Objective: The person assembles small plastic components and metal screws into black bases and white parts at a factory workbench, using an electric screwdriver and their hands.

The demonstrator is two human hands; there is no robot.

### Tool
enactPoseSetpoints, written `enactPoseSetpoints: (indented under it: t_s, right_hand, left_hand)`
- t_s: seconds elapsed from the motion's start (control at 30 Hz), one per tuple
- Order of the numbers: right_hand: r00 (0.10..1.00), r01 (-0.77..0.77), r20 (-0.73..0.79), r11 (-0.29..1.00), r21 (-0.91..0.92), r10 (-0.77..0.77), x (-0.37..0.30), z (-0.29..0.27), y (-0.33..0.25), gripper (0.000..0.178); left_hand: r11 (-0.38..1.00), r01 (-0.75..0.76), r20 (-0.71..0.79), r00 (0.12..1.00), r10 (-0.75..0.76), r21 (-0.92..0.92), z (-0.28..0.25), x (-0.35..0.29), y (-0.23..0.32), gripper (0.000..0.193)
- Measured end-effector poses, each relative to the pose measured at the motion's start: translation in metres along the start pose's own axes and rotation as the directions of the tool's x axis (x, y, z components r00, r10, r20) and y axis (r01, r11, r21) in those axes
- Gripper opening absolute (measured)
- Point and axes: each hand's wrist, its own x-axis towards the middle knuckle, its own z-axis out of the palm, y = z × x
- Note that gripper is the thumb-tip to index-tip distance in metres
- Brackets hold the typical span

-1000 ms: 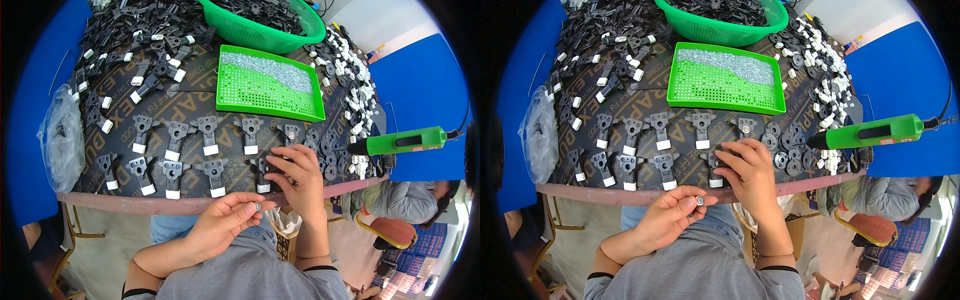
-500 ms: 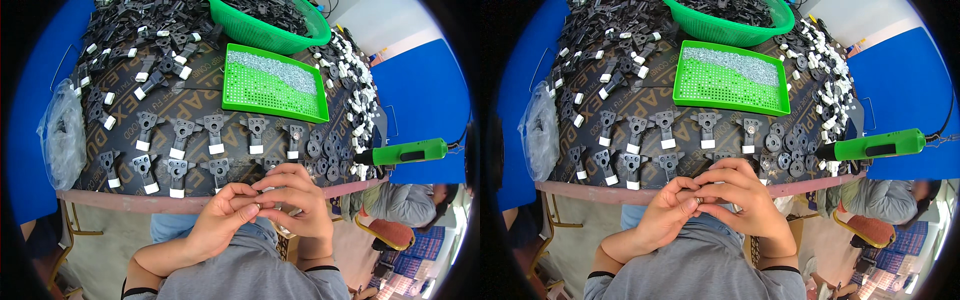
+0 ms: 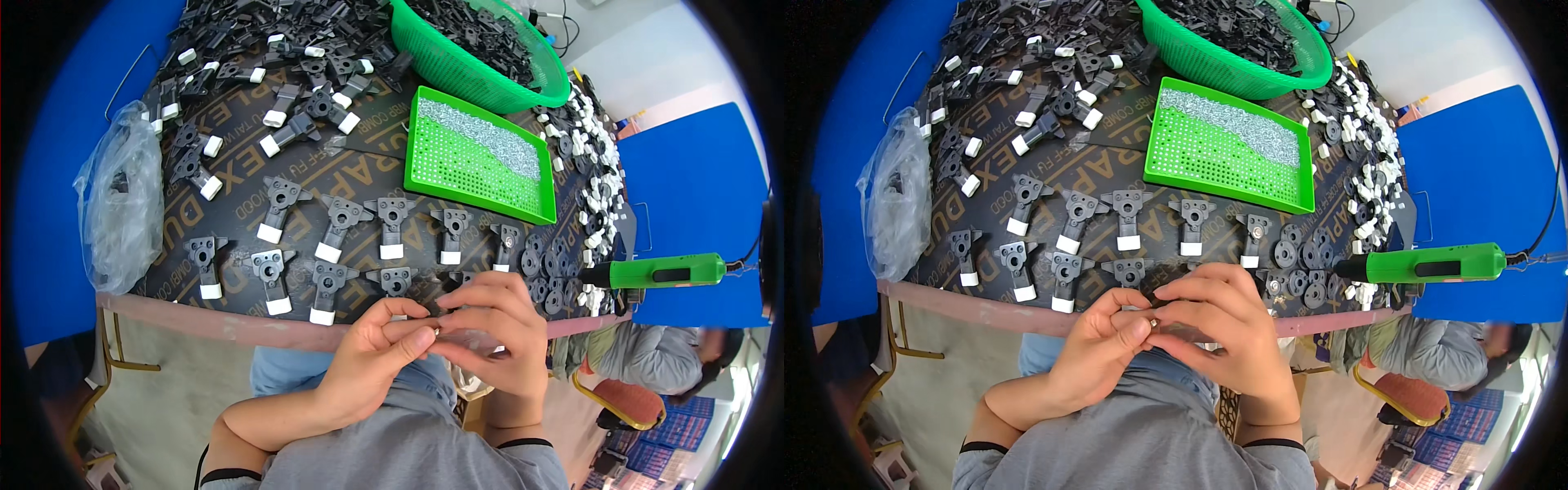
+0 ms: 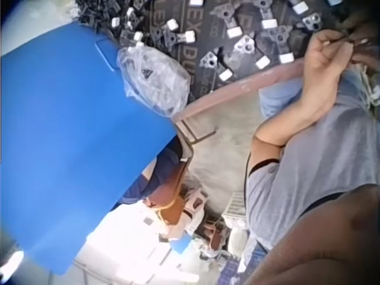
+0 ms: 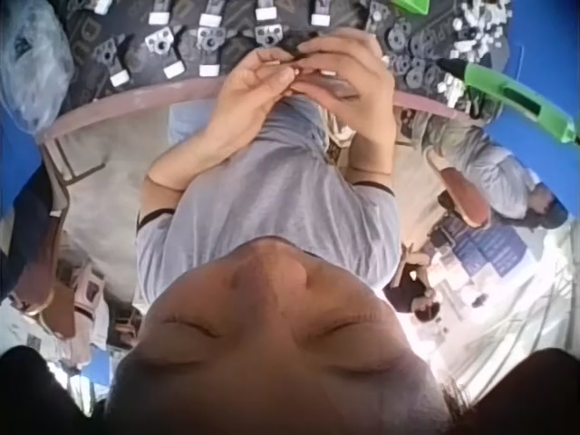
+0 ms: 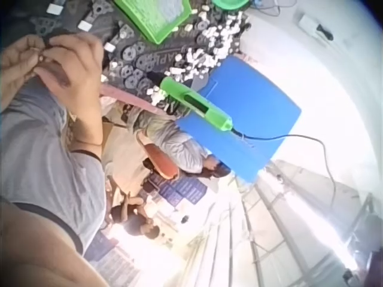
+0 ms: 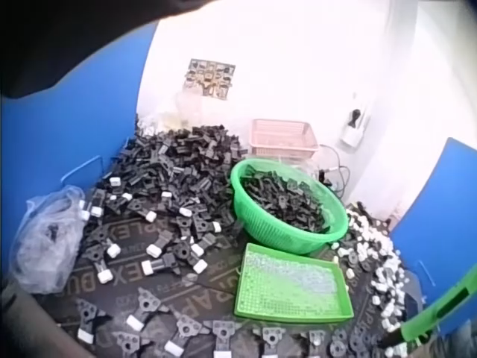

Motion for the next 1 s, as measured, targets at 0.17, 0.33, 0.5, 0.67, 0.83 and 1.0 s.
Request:
enactPoseSetpoints:
  t_s: [0.17,0.33,0.5,0.67,0.83,1.0]
  right_hand:
    - [0.993,0.080,-0.063,0.973,-0.214,-0.096,-0.003,0.012,-0.008,0.035]
    - [0.984,0.113,-0.101,0.945,-0.306,-0.150,-0.006,0.019,-0.009,0.034]
    - [0.987,0.083,-0.124,0.983,-0.164,-0.104,-0.006,0.020,-0.004,0.032]
    - [0.991,0.024,-0.130,0.998,0.051,-0.017,-0.009,0.019,0.005,0.030]
    - [0.990,-0.084,-0.079,0.950,0.302,0.113,-0.011,0.017,0.011,0.027]
    - [0.990,-0.109,-0.051,0.933,0.342,0.135,-0.011,0.017,0.013,0.027]
  left_hand:
    - [0.999,-0.006,-0.009,1.000,0.006,-0.050,0.000,-0.002,0.003,0.022]
    - [0.997,-0.008,0.019,1.000,0.010,-0.083,-0.001,-0.002,0.006,0.020]
    - [0.995,0.021,0.021,1.000,-0.019,-0.096,-0.002,-0.002,0.005,0.022]
    - [0.991,0.046,0.021,0.999,-0.044,-0.122,-0.003,-0.002,0.004,0.023]
    - [0.989,0.069,0.025,0.998,-0.066,-0.130,-0.002,-0.001,0.005,0.023]
    - [0.999,0.052,0.015,0.999,-0.052,0.006,-0.003,-0.003,0.004,0.019]
